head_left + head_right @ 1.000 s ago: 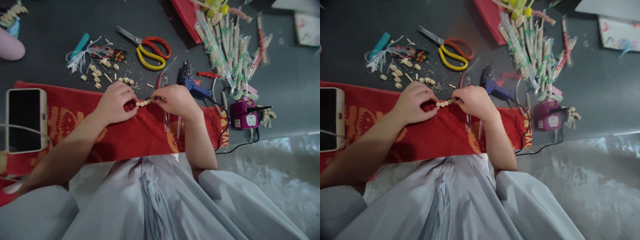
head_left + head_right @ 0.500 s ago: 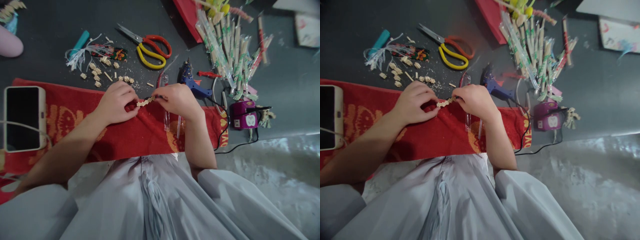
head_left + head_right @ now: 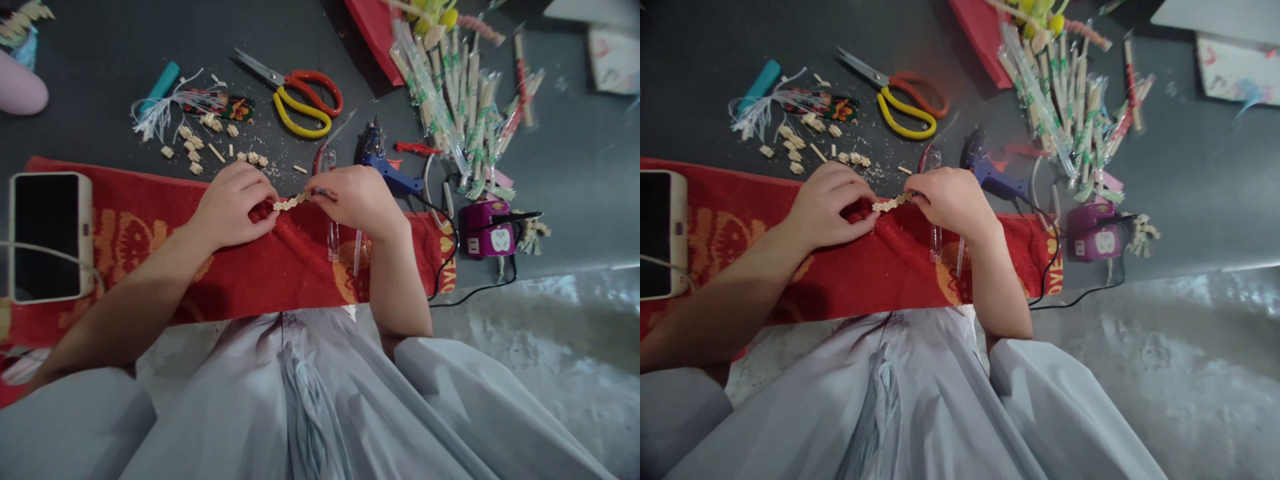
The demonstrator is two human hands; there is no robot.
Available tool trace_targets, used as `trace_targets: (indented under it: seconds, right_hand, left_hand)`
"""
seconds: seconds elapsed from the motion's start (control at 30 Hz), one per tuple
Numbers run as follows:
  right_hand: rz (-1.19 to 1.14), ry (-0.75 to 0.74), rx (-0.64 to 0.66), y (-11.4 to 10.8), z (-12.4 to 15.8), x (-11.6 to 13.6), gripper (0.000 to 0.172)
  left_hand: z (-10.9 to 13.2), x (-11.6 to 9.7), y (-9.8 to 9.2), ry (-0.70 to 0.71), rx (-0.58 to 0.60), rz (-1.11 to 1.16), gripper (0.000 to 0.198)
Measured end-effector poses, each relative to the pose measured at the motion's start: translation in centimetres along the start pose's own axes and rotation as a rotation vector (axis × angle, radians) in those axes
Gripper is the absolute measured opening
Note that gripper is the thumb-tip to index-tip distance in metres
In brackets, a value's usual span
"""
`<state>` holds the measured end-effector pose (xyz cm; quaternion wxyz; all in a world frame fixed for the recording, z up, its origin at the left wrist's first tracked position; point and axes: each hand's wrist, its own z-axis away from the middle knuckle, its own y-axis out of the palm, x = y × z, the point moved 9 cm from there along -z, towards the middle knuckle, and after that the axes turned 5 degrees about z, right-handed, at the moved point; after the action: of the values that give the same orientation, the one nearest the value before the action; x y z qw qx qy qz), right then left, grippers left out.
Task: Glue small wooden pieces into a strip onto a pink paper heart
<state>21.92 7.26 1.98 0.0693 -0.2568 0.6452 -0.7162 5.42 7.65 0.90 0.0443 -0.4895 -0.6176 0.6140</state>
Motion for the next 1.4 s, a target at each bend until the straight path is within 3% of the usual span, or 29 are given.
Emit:
trace_targets:
  seconds: [0.27,0.6,0.83,1.4]
  right_hand:
    - [-0.031,-0.011,-0.031,-0.3,0.1,-0.2,0.032]
    - [-0.020,0.001,-0.003,-0.1,-0.1,-0.3,0.029]
    - [0.007,0.025,0.037,0.1,-0.2,-0.2,0.031]
    - [0.037,0.038,0.061,0.4,-0.4,-0.2,0.034]
  left_hand:
    - [0.3,-0.6,-0.8,0.101,-0.125,-0.040,0.011]
    - [0.4,-0.9,-0.4,0.166,-0.106,-0.115,0.017]
    - [0.0,0.0,0.0,0.027,-0.023,-0.013,0.013]
    - [0.3,0.2,0.7,0.088,-0.007,-0.037,0.020]
